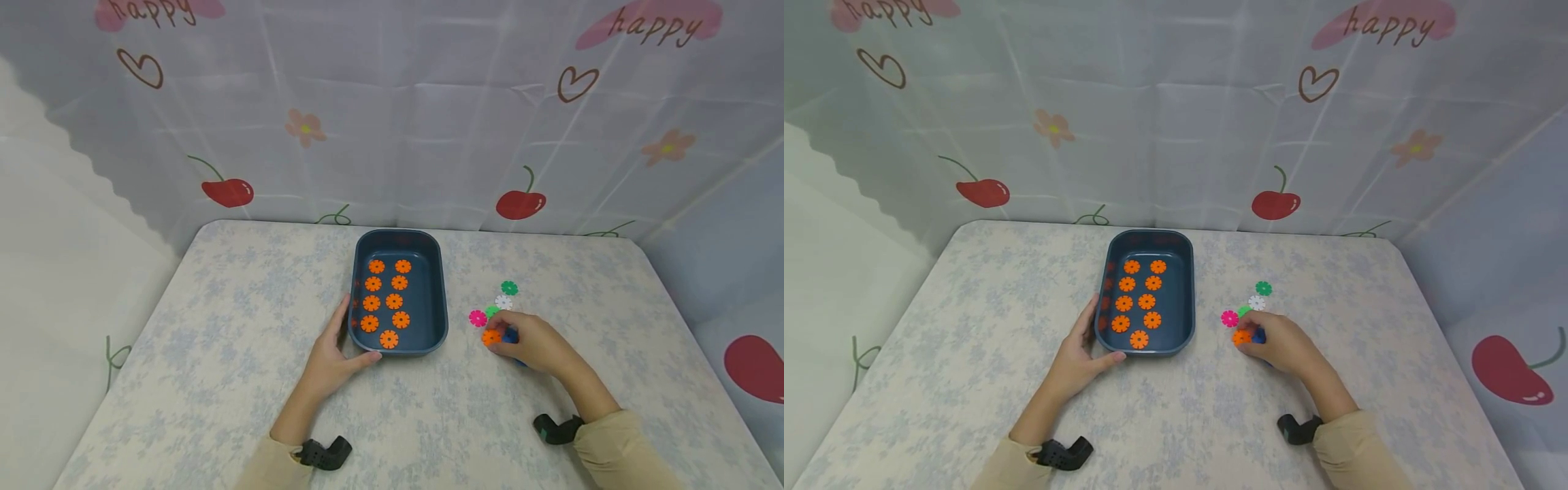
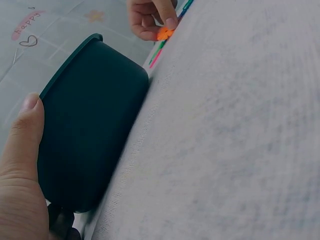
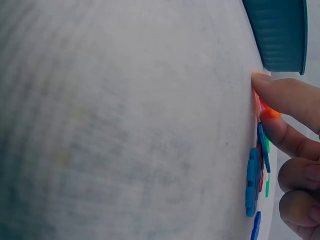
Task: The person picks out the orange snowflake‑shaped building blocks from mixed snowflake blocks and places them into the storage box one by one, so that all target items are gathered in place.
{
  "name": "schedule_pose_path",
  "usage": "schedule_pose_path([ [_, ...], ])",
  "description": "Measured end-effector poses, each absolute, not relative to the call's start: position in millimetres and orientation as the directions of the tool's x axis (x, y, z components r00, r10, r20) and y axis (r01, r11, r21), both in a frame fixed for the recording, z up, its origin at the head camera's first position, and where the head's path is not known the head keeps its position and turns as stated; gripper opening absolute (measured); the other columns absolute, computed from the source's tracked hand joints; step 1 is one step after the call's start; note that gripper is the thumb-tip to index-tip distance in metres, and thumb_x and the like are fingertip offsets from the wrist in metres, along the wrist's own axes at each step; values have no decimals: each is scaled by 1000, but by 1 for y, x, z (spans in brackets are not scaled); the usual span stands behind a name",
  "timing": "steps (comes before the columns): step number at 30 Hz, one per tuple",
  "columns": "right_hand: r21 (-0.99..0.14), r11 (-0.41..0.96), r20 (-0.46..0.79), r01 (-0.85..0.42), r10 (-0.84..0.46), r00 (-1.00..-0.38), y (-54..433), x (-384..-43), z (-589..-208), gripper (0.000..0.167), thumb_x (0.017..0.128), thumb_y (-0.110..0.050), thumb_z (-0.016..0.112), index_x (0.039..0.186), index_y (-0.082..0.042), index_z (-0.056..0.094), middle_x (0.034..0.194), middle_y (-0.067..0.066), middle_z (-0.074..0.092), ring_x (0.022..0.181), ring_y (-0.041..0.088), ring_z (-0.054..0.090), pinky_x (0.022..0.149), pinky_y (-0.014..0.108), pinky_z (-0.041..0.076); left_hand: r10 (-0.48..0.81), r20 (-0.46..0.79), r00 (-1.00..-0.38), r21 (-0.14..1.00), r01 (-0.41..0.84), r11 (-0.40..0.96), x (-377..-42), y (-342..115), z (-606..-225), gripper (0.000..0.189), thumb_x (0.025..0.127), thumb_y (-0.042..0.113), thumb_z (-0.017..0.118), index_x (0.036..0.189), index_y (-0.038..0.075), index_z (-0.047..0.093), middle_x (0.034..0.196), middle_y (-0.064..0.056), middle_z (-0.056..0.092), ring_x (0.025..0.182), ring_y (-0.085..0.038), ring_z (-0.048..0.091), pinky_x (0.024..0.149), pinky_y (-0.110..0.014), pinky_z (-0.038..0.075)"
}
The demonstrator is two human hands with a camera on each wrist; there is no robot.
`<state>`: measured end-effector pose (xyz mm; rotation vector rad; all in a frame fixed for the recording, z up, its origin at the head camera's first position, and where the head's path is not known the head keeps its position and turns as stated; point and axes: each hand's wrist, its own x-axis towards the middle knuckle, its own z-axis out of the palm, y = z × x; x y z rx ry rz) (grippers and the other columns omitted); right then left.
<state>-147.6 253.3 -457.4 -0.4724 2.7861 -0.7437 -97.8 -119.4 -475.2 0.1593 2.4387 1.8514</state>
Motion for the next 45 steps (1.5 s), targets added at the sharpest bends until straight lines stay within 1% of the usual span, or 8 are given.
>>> schedule_pose_path([
  [9,-524,820,-115,-231,-337,-934,252,-148,-458,29,82,-29,82,108,-21,75,88,-7,66,78,11,54,68,24,49,129,7,-992,964,41,262,-98,-120,-475,112,79,23,86,161,17,12,167,-2,14,154,-23,17,125,-46,20],
  [17,-570,802,-149,-175,-311,-938,254,-149,-458,39,81,-32,83,116,-17,75,111,2,72,86,15,57,76,29,52,131,12,-991,963,46,266,-98,-120,-476,112,78,23,86,161,18,11,167,-3,15,154,-23,17,125,-46,21],
  [25,-600,787,-117,-143,-263,-958,252,-149,-451,38,81,-30,83,115,-14,74,97,0,70,64,13,45,51,23,38,131,11,-991,963,46,266,-97,-120,-475,112,78,23,86,161,17,12,167,-4,15,154,-24,17,125,-46,21],
  [30,-611,776,-52,-156,-236,-970,247,-154,-443,38,82,-26,82,117,-14,74,93,3,72,56,14,41,46,24,36,132,16,-991,963,51,264,-98,-120,-477,112,78,23,86,161,16,12,167,-4,15,154,-24,18,125,-46,21],
  [35,-649,743,-6,-162,-218,-976,235,-161,-435,38,82,-29,82,117,-17,73,63,3,55,51,15,38,41,25,33,130,11,-991,963,46,266,-97,-120,-475,112,78,23,87,161,16,12,167,-4,15,154,-24,17,125,-46,21],
  [37,-673,718,21,-176,-219,-975,228,-164,-431,38,83,-28,82,118,-16,73,63,3,53,52,16,37,41,26,31,129,11,-992,963,46,265,-97,-120,-474,112,78,22,87,161,16,12,167,-4,15,154,-24,17,125,-46,20],
  [41,-709,674,72,-209,-225,-972,211,-172,-424,38,83,-26,82,118,-14,73,87,3,70,55,17,39,42,26,31,131,11,-991,963,45,265,-97,-120,-473,112,78,22,86,161,15,12,167,-4,15,154,-24,17,125,-46,20],
  [45,-717,652,96,-246,-257,-962,192,-179,-418,40,82,-28,82,118,-14,73,110,4,73,55,19,41,43,26,33,134,10,-991,963,46,265,-98,-120,-476,111,78,22,86,161,14,13,167,-5,16,154,-25,18,125,-47,21],
])
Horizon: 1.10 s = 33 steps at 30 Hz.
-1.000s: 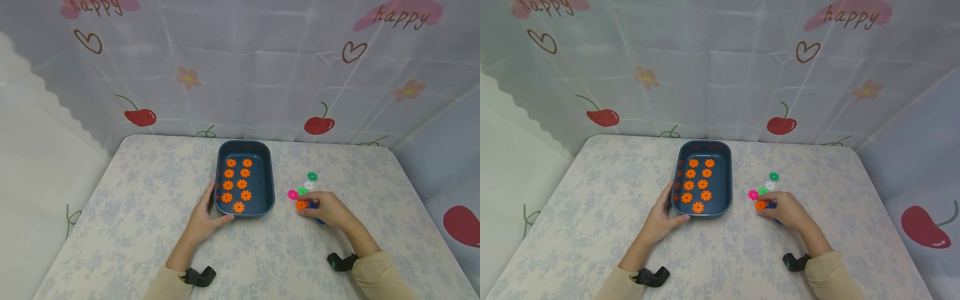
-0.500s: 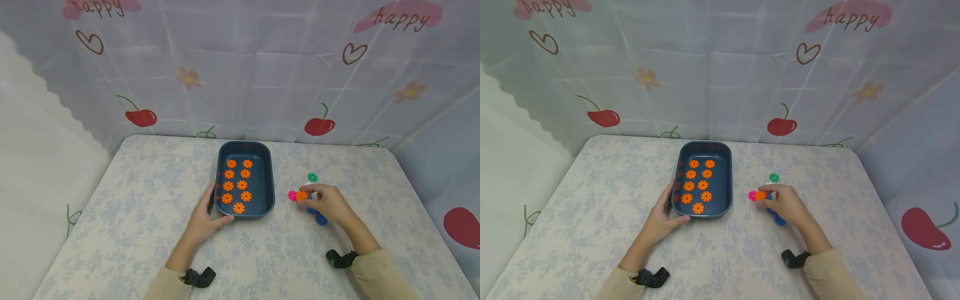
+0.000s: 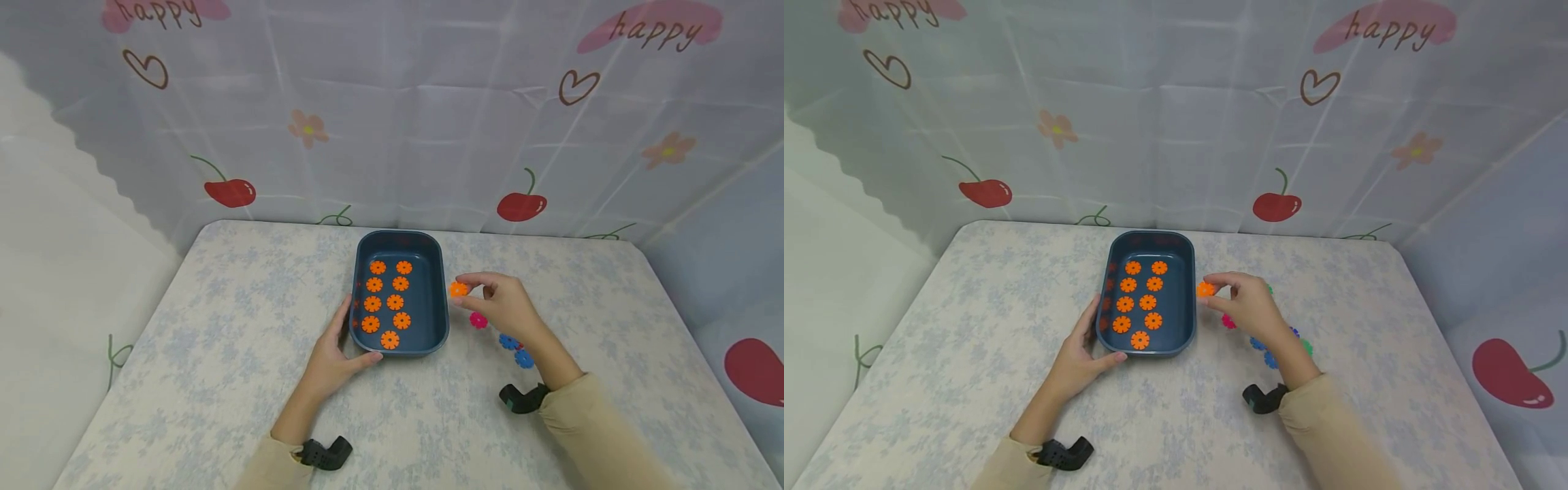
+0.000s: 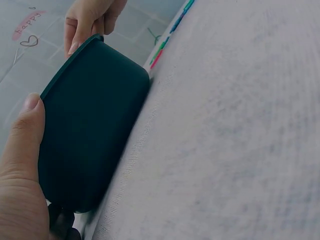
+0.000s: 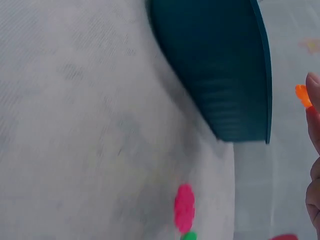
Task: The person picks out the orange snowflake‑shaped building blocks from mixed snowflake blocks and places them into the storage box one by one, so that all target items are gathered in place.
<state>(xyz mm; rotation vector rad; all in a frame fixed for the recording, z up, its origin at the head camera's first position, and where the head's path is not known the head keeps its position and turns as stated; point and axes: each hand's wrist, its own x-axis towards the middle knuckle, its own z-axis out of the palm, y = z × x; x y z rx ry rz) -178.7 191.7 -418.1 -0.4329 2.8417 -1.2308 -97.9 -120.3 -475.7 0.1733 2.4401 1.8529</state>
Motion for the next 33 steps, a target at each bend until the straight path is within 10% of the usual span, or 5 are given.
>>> schedule_pose_path([
  [16,-356,824,80,-441,-443,-893,125,-201,-420,38,83,-36,81,115,-16,76,98,-2,75,85,16,66,72,33,56,126,44,-991,955,79,285,-106,-123,-507,112,76,34,87,160,30,13,166,7,17,153,-17,19,124,-44,23],
  [33,-159,832,7,-532,-538,-843,105,-210,-427,23,80,-36,83,95,-19,80,76,-6,67,71,18,40,56,27,35,127,56,-990,945,94,312,-107,-125,-505,113,77,38,86,161,27,12,166,5,17,153,-19,20,123,-45,25],
])
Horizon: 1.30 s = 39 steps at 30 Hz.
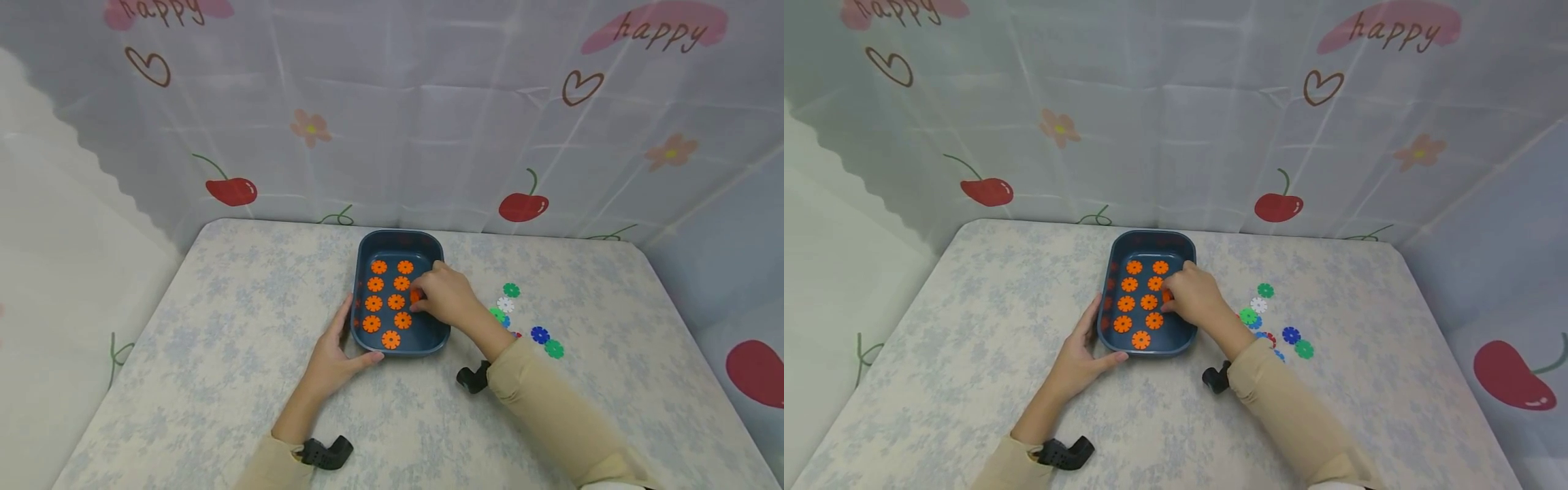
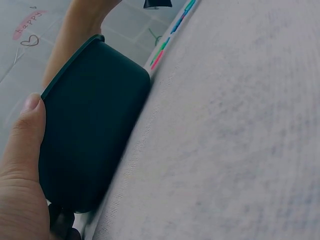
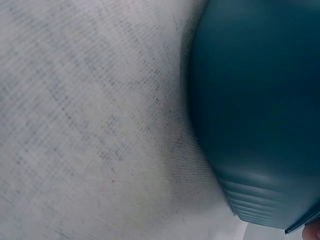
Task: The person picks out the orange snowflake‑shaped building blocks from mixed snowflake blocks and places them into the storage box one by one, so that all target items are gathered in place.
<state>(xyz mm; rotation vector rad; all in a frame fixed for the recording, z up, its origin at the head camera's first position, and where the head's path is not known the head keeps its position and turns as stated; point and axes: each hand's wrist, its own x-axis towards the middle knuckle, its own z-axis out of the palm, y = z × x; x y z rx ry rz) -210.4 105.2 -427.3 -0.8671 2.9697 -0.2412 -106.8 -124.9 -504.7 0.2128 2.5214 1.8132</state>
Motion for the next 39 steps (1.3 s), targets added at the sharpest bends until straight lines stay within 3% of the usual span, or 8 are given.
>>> schedule_pose_path([
  [6,-153,826,-14,-542,-551,-835,104,-212,-426,21,79,-36,83,91,-19,80,71,-5,63,70,18,40,56,27,34,128,60,-990,943,98,317,-107,-126,-505,113,77,38,86,161,27,12,166,4,17,153,-20,21,123,-44,26],
  [20,-109,812,-10,-573,-577,-817,101,-221,-430,26,77,-37,84,94,-17,81,82,-2,74,74,19,46,66,31,40,121,30,-992,950,66,305,-108,-125,-504,112,77,33,87,160,31,12,166,8,16,153,-18,19,124,-45,24],
  [28,-52,826,-10,-562,-563,-826,100,-219,-427,27,75,-38,86,92,-18,81,86,-2,76,72,20,44,65,32,36,124,-17,-992,951,23,308,-110,-124,-504,115,76,24,88,161,23,10,167,1,13,154,-22,15,125,-45,21],
  [39,-16,838,-42,-546,-546,-837,98,-218,-425,23,75,-37,86,91,-21,82,87,-4,76,74,20,42,63,30,29,118,33,-992,953,67,295,-107,-125,-506,111,76,36,87,159,38,13,165,10,16,153,-16,18,124,-45,23],
])
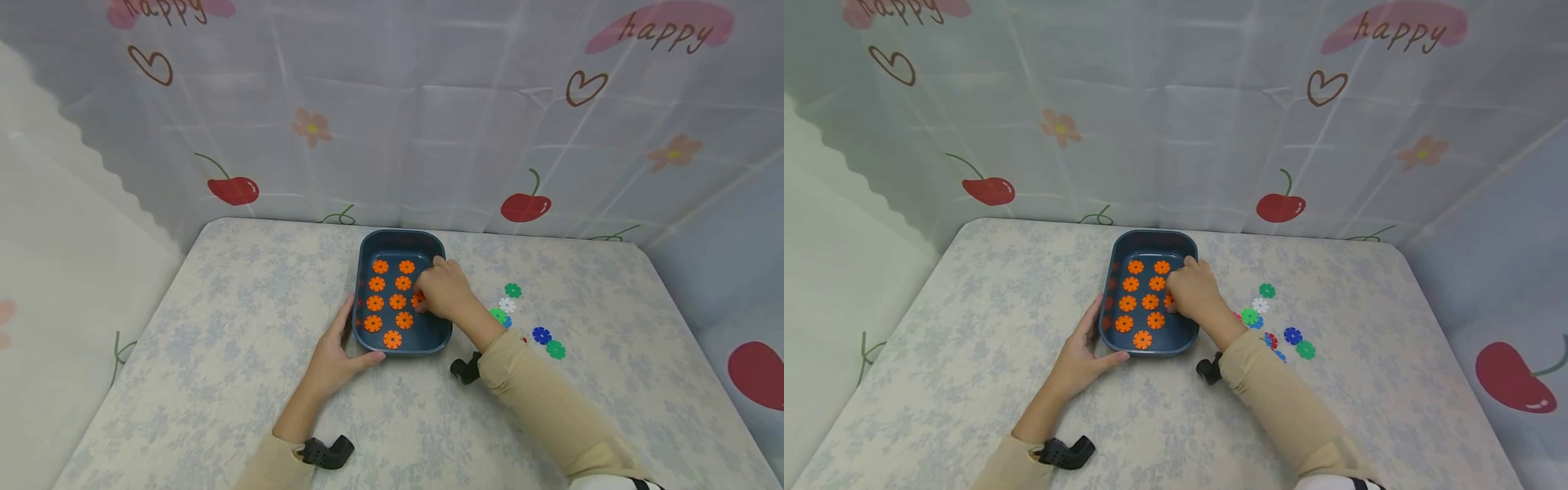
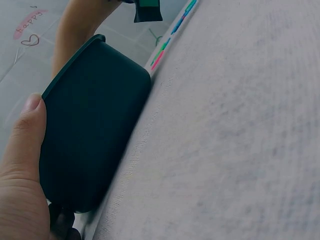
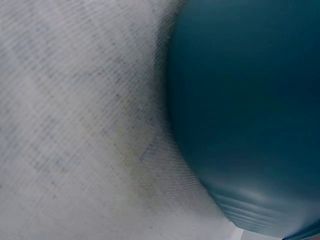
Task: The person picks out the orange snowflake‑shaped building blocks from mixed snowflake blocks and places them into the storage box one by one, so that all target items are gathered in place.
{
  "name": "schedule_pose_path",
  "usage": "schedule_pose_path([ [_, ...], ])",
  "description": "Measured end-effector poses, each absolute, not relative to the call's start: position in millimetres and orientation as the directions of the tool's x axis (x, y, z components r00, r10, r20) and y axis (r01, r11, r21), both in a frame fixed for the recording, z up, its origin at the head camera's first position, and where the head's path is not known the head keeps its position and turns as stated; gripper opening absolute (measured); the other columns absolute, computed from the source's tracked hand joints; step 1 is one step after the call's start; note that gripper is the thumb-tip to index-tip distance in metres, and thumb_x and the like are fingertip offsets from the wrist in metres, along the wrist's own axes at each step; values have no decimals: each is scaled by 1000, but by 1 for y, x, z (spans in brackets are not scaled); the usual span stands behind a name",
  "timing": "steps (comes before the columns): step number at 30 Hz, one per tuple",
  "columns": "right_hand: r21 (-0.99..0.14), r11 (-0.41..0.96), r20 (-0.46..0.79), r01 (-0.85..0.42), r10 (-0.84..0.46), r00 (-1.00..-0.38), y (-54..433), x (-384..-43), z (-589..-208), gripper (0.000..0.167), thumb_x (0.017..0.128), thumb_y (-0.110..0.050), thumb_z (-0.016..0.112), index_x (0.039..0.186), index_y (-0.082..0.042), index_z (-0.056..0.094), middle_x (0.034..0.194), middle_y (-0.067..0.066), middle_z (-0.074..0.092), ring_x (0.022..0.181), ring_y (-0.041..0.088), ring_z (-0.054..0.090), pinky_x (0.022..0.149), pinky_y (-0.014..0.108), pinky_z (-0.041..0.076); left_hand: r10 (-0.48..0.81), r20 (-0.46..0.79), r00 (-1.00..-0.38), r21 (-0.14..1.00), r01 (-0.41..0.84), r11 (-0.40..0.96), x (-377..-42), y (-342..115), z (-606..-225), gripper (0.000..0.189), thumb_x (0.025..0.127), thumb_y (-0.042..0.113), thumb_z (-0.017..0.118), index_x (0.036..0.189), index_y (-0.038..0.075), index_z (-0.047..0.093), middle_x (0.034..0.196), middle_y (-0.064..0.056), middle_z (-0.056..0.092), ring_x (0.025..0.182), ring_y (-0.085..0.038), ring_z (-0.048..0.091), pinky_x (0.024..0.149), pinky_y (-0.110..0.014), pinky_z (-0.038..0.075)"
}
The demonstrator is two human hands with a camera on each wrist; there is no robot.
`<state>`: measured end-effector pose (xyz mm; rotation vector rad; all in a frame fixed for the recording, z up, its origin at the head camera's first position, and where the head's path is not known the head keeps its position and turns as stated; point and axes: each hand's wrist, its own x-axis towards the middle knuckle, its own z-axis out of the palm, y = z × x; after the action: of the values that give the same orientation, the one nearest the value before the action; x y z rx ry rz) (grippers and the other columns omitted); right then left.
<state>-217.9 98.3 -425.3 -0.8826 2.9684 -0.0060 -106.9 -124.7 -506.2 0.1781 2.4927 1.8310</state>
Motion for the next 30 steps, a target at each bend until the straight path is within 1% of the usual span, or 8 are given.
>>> schedule_pose_path([
  [5,-30,839,-65,-543,-544,-837,100,-219,-427,20,77,-38,85,88,-21,81,81,-5,74,73,21,41,64,31,24,125,27,-992,956,62,288,-107,-124,-505,113,75,33,88,159,36,12,166,9,15,153,-17,17,124,-44,23],
  [9,-90,842,-48,-532,-537,-842,104,-219,-426,24,81,-38,82,97,-20,81,89,-3,75,76,20,41,66,31,25,128,19,-992,959,54,277,-106,-123,-505,115,75,28,89,160,33,12,166,6,15,154,-18,17,124,-44,23],
  [11,-140,839,-4,-526,-531,-847,106,-218,-423,25,84,-36,79,102,-19,81,96,-1,75,77,20,41,65,30,27,126,17,-992,959,51,278,-106,-124,-505,115,75,29,89,160,31,12,166,6,15,154,-18,18,124,-45,23],
  [14,-209,825,102,-525,-515,-851,113,-215,-413,25,88,-34,76,106,-17,80,102,2,75,75,20,41,63,30,29,125,22,-992,957,57,284,-106,-124,-506,114,75,32,88,160,31,13,166,8,16,153,-18,18,124,-45,23],
  [19,-303,805,264,-510,-443,-857,133,-206,-394,25,93,-32,70,109,-14,78,103,3,75,76,21,41,62,30,31,125,35,-992,954,70,292,-106,-125,-506,112,76,37,87,160,32,13,165,8,17,153,-19,19,124,-47,23],
  [24,-407,791,352,-456,-325,-878,158,-192,-384,26,96,-29,66,113,-12,76,106,4,74,83,22,45,66,33,37,125,33,-992,952,69,297,-106,-124,-506,112,76,38,87,160,32,13,165,8,16,153,-19,19,124,-47,23],
  [27,-434,794,395,-426,-257,-882,171,-184,-386,26,97,-28,64,114,-11,76,111,7,73,89,24,49,70,37,42,118,29,-993,952,63,301,-106,-124,-506,113,75,37,88,160,32,13,165,8,17,153,-18,19,124,-46,23],
  [30,-440,800,420,-409,-219,-881,181,-174,-391,26,97,-25,63,115,-9,75,113,10,71,93,26,51,72,40,44,117,26,-993,952,61,301,-106,-123,-506,113,75,36,88,160,32,13,165,8,17,153,-17,18,124,-45,23],
])
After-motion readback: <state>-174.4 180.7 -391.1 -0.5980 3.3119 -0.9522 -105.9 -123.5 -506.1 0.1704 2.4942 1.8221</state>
